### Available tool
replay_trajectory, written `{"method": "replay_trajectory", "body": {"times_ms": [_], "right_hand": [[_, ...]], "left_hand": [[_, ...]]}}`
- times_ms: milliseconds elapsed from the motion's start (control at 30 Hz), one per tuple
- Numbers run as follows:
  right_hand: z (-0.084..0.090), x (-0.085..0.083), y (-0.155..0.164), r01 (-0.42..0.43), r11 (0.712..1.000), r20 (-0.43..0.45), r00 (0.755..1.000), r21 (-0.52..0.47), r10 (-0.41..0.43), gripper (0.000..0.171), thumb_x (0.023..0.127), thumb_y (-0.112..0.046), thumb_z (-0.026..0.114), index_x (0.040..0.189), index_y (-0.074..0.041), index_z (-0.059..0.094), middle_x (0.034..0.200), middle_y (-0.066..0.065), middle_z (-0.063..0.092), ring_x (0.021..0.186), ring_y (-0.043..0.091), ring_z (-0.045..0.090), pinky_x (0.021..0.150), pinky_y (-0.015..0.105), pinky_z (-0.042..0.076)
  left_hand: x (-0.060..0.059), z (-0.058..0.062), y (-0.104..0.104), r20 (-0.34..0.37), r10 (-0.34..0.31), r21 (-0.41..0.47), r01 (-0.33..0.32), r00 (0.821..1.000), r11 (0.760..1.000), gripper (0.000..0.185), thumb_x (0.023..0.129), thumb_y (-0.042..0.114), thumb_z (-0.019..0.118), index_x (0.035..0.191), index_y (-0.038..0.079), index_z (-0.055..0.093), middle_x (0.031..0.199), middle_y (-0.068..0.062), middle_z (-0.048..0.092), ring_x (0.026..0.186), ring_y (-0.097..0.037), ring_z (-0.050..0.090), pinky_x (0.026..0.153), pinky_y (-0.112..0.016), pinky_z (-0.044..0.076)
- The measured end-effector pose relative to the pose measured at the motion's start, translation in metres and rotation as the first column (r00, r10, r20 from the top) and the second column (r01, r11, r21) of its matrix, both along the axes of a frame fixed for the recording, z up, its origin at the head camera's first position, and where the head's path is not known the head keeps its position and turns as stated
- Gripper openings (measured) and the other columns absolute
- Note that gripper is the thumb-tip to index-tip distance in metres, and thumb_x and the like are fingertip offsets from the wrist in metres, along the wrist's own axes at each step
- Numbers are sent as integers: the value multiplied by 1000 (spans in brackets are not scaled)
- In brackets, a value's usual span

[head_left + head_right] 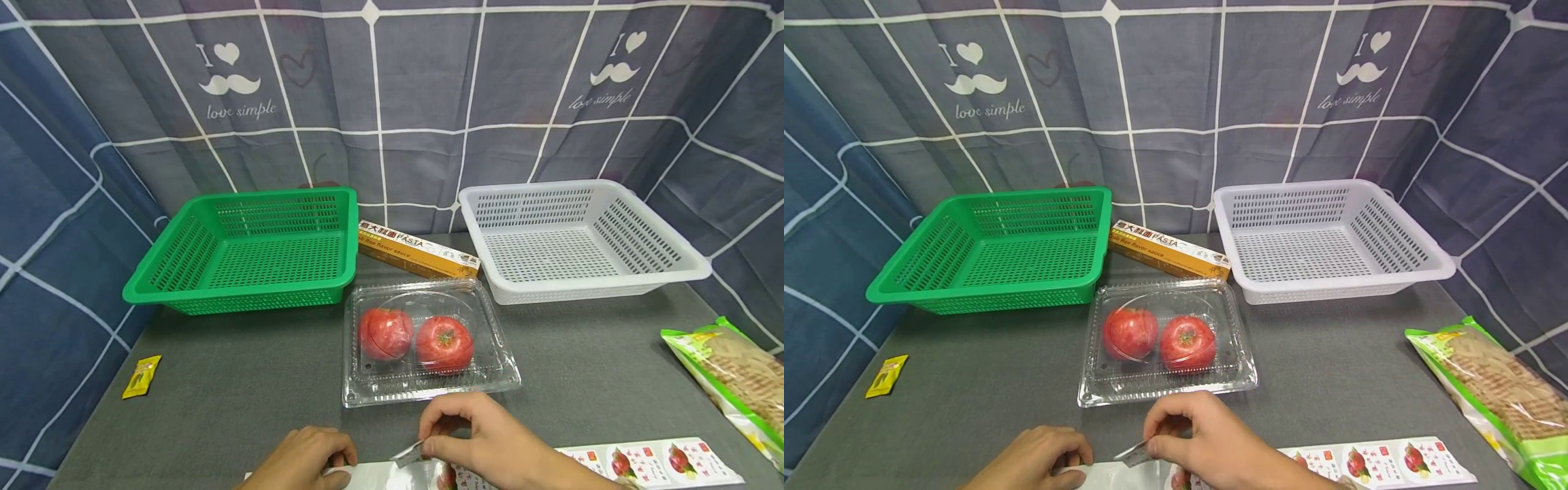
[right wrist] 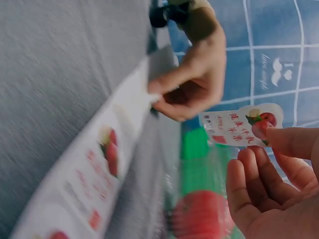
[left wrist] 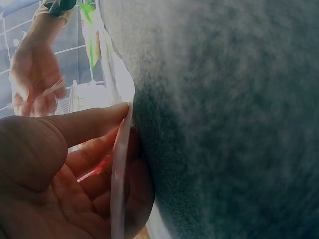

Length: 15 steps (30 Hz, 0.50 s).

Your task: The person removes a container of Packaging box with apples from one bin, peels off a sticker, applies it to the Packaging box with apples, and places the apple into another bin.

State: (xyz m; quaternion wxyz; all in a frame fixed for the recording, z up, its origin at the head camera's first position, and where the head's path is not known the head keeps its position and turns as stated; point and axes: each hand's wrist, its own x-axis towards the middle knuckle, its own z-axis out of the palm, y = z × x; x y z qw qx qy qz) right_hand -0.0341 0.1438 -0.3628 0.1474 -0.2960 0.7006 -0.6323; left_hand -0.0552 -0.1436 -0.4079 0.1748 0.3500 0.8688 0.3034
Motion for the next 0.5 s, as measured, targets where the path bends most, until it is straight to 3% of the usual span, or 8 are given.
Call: {"method": "replay_trajectory", "body": {"times_ms": [200,367,500], "right_hand": [[22,-13,11,183,983,-121,977,25,-178,14,89,3,67,92,-11,68,86,0,66,76,13,61,69,29,53],[34,-28,21,322,946,-167,935,23,-314,16,88,6,67,91,-10,68,86,-1,66,71,14,60,62,27,51],[38,-42,25,396,917,-179,906,46,-383,11,88,3,69,91,-7,67,83,3,67,65,20,61,57,27,50]], "left_hand": [[1,2,2,-25,57,-66,-59,998,996,15,75,11,76,78,23,67,72,21,45,64,6,41,53,-21,37],[2,5,1,-67,107,-56,-111,992,992,14,78,24,80,83,24,68,76,22,47,68,4,43,56,-24,39],[3,8,0,-132,182,-20,-186,974,982,26,79,39,80,94,23,66,80,21,49,71,3,46,59,-28,40]]}}
